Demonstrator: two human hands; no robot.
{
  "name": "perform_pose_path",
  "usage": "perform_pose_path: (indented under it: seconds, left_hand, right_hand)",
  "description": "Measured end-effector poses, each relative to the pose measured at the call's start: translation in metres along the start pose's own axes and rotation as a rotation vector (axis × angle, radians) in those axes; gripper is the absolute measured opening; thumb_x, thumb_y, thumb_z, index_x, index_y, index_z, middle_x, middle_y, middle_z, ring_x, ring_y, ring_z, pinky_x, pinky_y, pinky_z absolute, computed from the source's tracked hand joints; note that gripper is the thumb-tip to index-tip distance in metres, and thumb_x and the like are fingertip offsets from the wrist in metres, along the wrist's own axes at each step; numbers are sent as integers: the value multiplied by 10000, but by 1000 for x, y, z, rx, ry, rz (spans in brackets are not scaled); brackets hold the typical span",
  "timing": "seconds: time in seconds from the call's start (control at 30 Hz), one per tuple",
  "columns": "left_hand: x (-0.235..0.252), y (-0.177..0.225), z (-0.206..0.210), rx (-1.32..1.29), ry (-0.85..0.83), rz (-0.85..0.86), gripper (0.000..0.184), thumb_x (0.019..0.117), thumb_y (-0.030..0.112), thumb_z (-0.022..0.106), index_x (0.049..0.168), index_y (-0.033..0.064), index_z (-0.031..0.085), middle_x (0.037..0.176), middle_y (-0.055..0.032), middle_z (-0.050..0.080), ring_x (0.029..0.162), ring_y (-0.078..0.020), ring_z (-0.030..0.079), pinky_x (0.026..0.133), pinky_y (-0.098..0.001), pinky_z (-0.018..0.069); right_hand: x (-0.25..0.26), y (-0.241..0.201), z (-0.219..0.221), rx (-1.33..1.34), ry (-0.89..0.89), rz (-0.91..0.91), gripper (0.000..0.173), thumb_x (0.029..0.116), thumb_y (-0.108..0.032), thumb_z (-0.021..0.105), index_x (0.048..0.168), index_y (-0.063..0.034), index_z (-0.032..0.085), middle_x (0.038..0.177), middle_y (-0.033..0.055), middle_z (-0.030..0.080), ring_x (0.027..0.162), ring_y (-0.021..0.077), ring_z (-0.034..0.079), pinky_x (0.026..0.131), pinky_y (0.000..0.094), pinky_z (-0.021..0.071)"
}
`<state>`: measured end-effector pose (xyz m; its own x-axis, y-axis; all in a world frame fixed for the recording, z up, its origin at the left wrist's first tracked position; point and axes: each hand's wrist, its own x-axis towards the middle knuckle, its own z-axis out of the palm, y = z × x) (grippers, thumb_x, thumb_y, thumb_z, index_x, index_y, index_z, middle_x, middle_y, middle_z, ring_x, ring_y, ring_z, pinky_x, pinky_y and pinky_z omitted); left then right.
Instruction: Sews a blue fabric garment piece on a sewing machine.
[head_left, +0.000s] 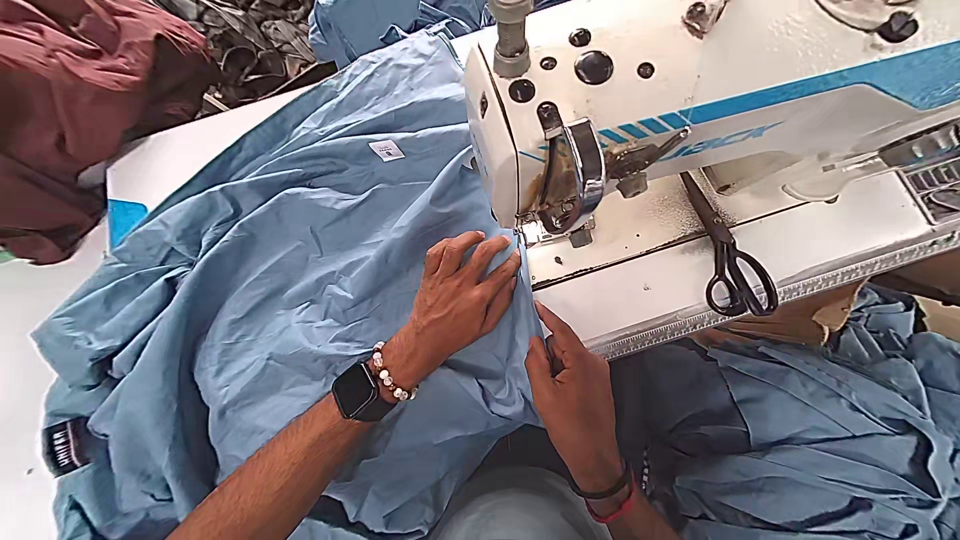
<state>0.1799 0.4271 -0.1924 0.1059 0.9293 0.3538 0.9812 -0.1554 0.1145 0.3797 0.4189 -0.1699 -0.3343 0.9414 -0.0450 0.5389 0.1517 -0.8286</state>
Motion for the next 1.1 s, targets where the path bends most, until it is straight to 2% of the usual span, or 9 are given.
perform_pose_path:
  seconds: [0.17, 0.27, 0.37, 0.5, 0.7, 0.8, 0.87, 0.97, 1.1]
  left_hand:
    - [-11, 35, 4, 57, -49, -209, 415, 1044, 318, 430, 1375, 226, 664, 1535, 1, 525, 1400, -269, 448, 1126, -486, 329]
    - [-9, 15, 2, -9, -57, -140, 414, 1050, 366, 436, 1369, 253, 674, 1521, -16, 530, 1392, -274, 442, 1133, -481, 322]
    - [-6, 8, 0, 4, -46, -92, 408, 1044, 375, 450, 1353, 253, 687, 1490, -29, 552, 1367, -279, 457, 1121, -487, 322]
    - [-11, 25, 3, 54, -59, -206, 428, 1048, 362, 415, 1393, 277, 654, 1535, 2, 517, 1404, -267, 430, 1123, -477, 316]
    - [-6, 14, 3, 37, -27, -122, 386, 1051, 358, 441, 1307, 248, 709, 1489, -23, 557, 1369, -280, 463, 1116, -480, 330]
    - [-8, 20, 4, 37, -35, -161, 396, 1050, 352, 437, 1331, 247, 694, 1506, -17, 542, 1388, -279, 448, 1131, -478, 325]
    - [-6, 14, 3, 10, -33, -121, 388, 1049, 351, 449, 1319, 246, 706, 1487, -25, 555, 1367, -280, 458, 1122, -480, 326]
    - [-6, 9, 2, -4, -22, -86, 383, 1047, 334, 453, 1319, 245, 707, 1471, -32, 566, 1358, -274, 467, 1124, -481, 321]
    - [-2, -1, 0, -18, -32, -46, 381, 1044, 343, 458, 1331, 278, 702, 1447, -34, 582, 1349, -280, 470, 1119, -491, 317]
  right_hand:
    - [-3, 1, 1, -36, -38, 42, 462, 933, -193, 587, 1378, -89, 659, 682, -54, 612, 507, 49, 480, 470, 258, 449]
    - [-5, 2, 0, -6, -32, 41, 434, 949, -181, 574, 1358, -72, 669, 624, -65, 594, 462, 40, 459, 435, 253, 434]
    - [-5, 1, 1, 30, -23, 33, 437, 946, -161, 575, 1361, -58, 667, 573, -87, 506, 442, 36, 402, 411, 239, 382]
    - [-8, -1, 1, 52, -34, 69, 464, 925, -173, 583, 1371, -73, 662, 633, -76, 545, 482, 41, 437, 443, 243, 412]
    - [-6, -3, -3, 72, 2, 60, 451, 919, -155, 586, 1354, -76, 677, 582, -99, 493, 448, 26, 401, 410, 229, 370]
    - [-8, -2, -3, 48, -9, 65, 460, 911, -165, 586, 1356, -93, 677, 654, -77, 563, 487, 35, 438, 443, 238, 405]
    - [-10, -2, -4, 20, 0, 40, 429, 936, -168, 567, 1338, -82, 685, 631, -74, 596, 461, 27, 457, 427, 239, 421]
    - [-13, -7, -8, -15, 23, 2, 398, 975, -188, 566, 1329, -54, 688, 582, -84, 559, 436, 11, 427, 406, 217, 399]
    - [-13, -11, -15, -76, 59, -24, 385, 954, -193, 585, 1294, -74, 720, 563, -89, 545, 414, 6, 386, 382, 219, 359]
